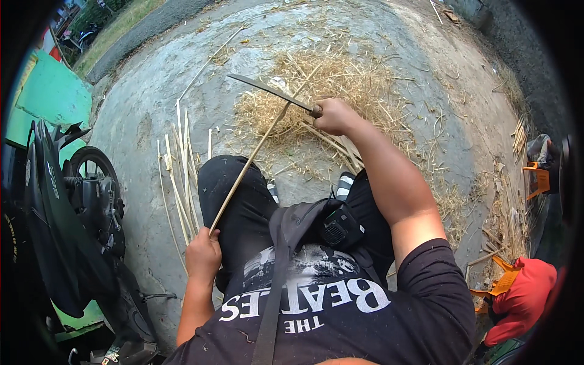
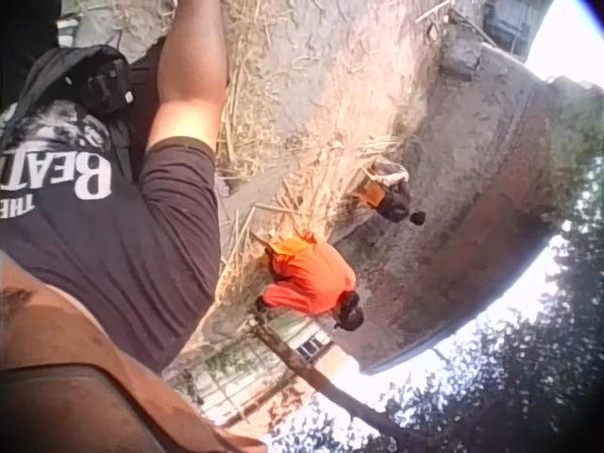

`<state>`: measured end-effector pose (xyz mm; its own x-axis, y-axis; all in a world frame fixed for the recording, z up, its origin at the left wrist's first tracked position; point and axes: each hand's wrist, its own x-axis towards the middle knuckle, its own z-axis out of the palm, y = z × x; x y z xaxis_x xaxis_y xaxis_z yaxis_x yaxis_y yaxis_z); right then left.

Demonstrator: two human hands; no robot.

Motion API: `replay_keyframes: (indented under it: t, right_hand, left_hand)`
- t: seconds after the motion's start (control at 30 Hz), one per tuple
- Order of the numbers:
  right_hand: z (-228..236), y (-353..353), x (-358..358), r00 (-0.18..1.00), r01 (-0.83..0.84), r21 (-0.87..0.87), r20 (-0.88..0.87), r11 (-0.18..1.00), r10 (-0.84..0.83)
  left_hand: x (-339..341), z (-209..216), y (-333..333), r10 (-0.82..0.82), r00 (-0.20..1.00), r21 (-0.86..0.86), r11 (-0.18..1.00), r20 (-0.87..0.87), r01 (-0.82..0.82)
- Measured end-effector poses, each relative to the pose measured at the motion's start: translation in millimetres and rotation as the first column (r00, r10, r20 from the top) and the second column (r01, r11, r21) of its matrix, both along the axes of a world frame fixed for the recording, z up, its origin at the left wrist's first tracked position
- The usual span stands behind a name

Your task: The person shaves a bamboo strip using a machete.

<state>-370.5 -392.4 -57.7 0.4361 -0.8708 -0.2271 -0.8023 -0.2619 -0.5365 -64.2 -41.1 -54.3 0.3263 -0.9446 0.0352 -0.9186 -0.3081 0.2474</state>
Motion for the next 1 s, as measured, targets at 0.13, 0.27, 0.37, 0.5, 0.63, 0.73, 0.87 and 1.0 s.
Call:
replay_keyframes:
  t: [0.13, 0.27, 0.37, 0.5, 0.63, 0.73, 0.87, 1.0]
  right_hand:
    - [26, 34, 21, 0.973, -0.225, -0.119, -0.089, 0.967, 0.215]
    - [-3, 12, 15, 0.973, -0.223, -0.035, -0.07, 0.974, 0.22]
    - [-3, 22, 23, 0.984, -0.171, -0.127, -0.076, 0.977, 0.162]
    - [17, 29, 25, 0.964, -0.261, -0.194, -0.105, 0.945, 0.245]
    - [7, 23, 24, 0.979, -0.172, -0.129, -0.133, 0.977, 0.155]
    - [15, 41, 33, 0.974, -0.204, -0.16, -0.135, 0.966, 0.183]
    - [-2, 23, 22, 0.99, -0.131, -0.125, -0.076, 0.984, 0.122]
    - [-6, 2, 10, 0.995, -0.043, -0.118, -0.095, 0.992, 0.031]
  left_hand:
    - [4, -10, 5, -0.022, 0.999, -0.071, 0.997, -0.03, 0.02]
    - [-3, 3, -9, -0.039, 0.999, -0.016, 0.999, -0.023, 0.039]
    - [5, -4, -7, -0.054, 0.993, -0.034, 0.998, -0.106, 0.051]
    - [5, -10, 8, -0.061, 0.995, -0.082, 0.995, -0.082, 0.054]
    - [-4, 2, -7, -0.027, 0.998, -0.067, 0.997, -0.051, 0.024]
    - [4, -3, -1, -0.05, 0.997, -0.016, 0.999, -0.06, 0.049]
    - [-2, -2, 9, -0.048, 0.998, -0.042, 0.998, -0.035, 0.047]
    - [-3, -1, -8, -0.015, 1.0, -0.01, 1.0, 0.005, 0.015]
